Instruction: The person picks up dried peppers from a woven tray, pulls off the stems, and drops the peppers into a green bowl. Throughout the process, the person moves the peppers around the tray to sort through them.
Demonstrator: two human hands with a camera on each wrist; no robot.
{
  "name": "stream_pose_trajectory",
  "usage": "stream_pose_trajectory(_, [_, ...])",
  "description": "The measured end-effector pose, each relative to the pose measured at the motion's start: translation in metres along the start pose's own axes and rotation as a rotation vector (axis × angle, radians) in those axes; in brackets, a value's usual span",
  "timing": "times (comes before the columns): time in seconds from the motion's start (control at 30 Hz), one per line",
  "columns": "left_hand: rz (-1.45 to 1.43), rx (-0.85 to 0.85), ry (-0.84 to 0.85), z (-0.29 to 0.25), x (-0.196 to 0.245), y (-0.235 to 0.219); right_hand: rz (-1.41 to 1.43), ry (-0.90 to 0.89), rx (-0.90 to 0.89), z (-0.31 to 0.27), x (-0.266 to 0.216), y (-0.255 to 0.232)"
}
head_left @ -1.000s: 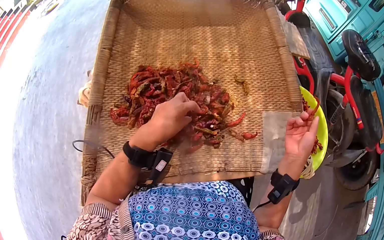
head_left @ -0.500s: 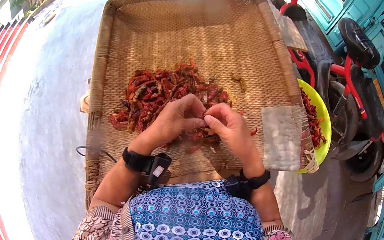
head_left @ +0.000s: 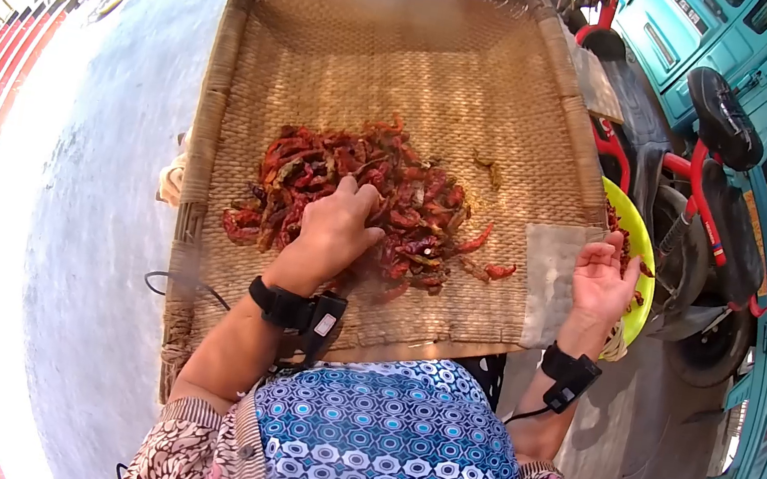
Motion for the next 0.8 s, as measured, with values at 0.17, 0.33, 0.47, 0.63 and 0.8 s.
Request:
stream_pose_trajectory(0.17, [-0.051, 0.115, 0.062, -0.001, 0.003, -0.008, -0.484, 0.119, -0.166, -0.033, 0.056, 0.024])
stream_pose_trajectory(0.33, [-0.778, -0.174, 0.037, 0.006, 0.006, -0.008, -0.993, 0.337, -0.691, -0.08, 0.117, 0.059])
stream_pose_trajectory(0.47, [-1.128, -0.366, -0.128, 0.002, 0.012, -0.01, -1.092, 0.394, -0.884, -0.101, 0.139, 0.066])
stream_pose_trajectory(0.63, [-1.269, -0.414, -0.131, 0.0, 0.013, -0.008, -1.095, 0.293, -0.832, -0.103, 0.144, 0.062])
stream_pose_trajectory(0.8, [-1.36, -0.366, -0.185, 0.003, 0.013, -0.007, -1.155, 0.218, -0.78, -0.098, 0.138, 0.06])
Point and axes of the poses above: each hand's wrist, its own z-axis towards the middle knuckle, its own y-axis out of the palm, x = y × z, the point moved 2 cm from there along z, towards the middle knuckle, and after that the axes turned 8 degrees about -y, right-handed, at the moved point
